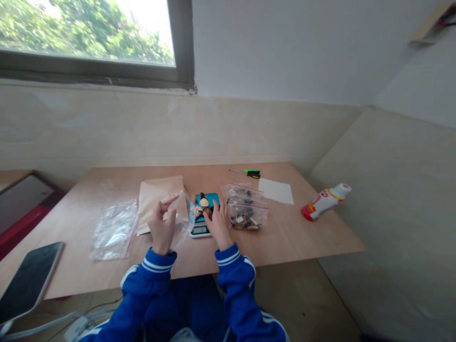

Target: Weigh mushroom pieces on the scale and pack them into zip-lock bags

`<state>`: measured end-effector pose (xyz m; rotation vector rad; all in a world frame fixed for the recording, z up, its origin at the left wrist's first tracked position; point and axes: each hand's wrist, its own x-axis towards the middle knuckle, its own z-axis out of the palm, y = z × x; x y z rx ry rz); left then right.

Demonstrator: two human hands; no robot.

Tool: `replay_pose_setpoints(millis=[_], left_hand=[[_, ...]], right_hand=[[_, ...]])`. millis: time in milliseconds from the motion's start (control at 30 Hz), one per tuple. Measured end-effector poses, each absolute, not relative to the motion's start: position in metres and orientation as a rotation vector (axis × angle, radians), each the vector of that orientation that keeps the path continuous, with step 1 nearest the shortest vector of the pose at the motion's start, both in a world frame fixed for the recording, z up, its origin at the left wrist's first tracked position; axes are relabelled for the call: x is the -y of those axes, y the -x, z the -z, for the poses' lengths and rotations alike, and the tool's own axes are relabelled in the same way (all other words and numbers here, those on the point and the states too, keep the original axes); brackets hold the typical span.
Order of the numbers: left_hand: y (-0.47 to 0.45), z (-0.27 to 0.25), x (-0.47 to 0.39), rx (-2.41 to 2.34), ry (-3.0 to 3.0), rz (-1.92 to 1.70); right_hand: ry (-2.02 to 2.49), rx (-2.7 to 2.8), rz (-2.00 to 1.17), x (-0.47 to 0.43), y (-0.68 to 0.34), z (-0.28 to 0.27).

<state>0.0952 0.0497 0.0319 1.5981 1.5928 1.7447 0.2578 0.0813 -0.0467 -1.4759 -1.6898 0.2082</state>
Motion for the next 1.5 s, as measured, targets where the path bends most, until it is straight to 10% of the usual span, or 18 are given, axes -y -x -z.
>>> replay_pose_setpoints(millis=[733,1500], left_hand=[[-0.11,-0.012,-0.05,-1.58,-1.111,-1.81],[-0.109,-0.006,-0.045,-1.621,-1.085,-1.79]], right_hand=[[1.473,1.64,-0.478,-0.102,-0.274,0.059],[1.155,1.708,-0.82,-0.06,-0.209,-0.061]])
